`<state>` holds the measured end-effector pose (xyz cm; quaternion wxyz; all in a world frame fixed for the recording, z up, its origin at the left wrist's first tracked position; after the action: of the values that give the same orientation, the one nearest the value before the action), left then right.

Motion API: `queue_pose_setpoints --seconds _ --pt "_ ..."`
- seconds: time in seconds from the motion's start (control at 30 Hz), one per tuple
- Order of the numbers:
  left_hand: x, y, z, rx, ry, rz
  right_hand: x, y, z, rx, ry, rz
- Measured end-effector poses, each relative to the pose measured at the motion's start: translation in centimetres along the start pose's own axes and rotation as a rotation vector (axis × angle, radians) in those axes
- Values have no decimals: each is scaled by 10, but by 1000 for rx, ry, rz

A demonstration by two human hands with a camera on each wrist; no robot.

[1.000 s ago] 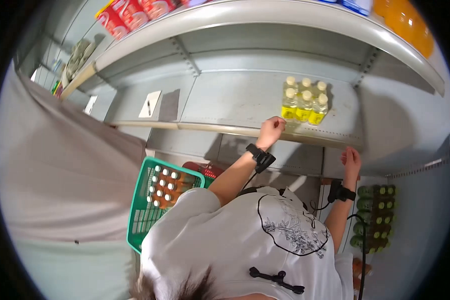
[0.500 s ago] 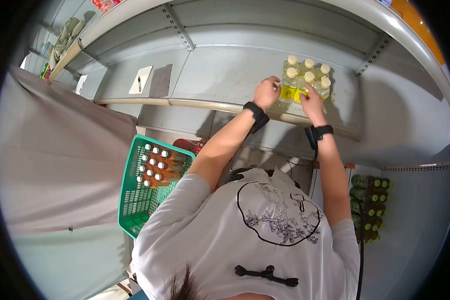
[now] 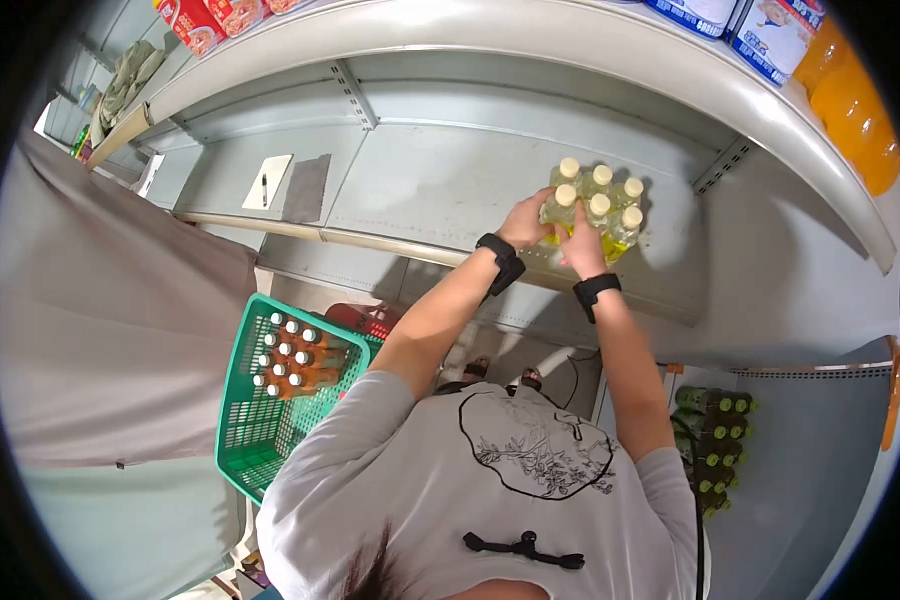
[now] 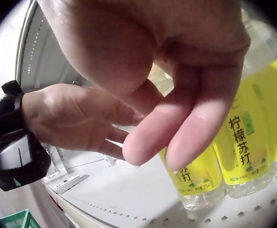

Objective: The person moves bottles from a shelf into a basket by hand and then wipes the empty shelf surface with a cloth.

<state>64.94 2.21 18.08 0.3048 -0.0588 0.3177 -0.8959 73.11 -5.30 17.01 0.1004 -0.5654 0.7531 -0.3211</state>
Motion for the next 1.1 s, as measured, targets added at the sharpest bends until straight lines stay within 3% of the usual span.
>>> queue_pose_setpoints --seconds 0.07,0.2,0.23,0.27,0.33,0.37,0.5,0.6,0.7,0.73,0.77,0.8,0.87,0.9,0.93,1.0,1.1 --pt "2 6 -9 39 -26 45 2 -1 -2 -55 -120 76" --pt "6 5 -10 94 -91 73 6 0 -3 -38 -8 -3" --pt "6 6 -8 95 -88 76 -15 10 21 125 -141 138" --pt "9 4 -6 29 -70 132 -19 17 29 127 -145 138" --pt "16 1 -5 -34 -59 194 -1 7 8 283 -393 400" --pt "20 -1 -1 -36 0 229 -1 10 10 288 -400 389" --pt "51 -13 23 -45 61 384 16 8 -4 177 -245 136" --pt "91 -33 54 -76 -31 498 35 11 -22 160 -201 24" --pt "126 -50 73 -46 -23 569 66 10 -65 340 -514 134" --pt "141 -55 77 -41 -103 569 82 13 -83 349 -634 171" --pt "153 -57 77 -78 -101 629 72 28 -73 153 -528 -26" --pt "168 -60 76 -119 -102 690 88 31 -92 187 -708 26" --pt "203 -67 77 -63 -257 708 101 54 -106 197 -889 -25" --pt "222 -69 74 -55 -327 727 95 74 -100 130 -751 -174" --pt "239 -70 71 -43 -391 742 109 84 -112 132 -779 -220" --pt "277 -75 69 -53 -434 835 128 113 -129 156 -630 -428" --pt "337 -77 66 -66 -506 926 157 157 -143 189 -692 -537"
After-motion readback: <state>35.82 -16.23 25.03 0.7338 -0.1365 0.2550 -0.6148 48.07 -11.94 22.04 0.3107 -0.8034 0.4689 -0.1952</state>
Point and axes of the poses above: each hand's wrist, its own x-axis away from the middle knuckle, its own y-axis out of the palm, z = x × y, the point moved 9 cm from there along -x, towards the middle knuckle, and after that the axes turned 8 degrees about -z, right-handed, at the moved point
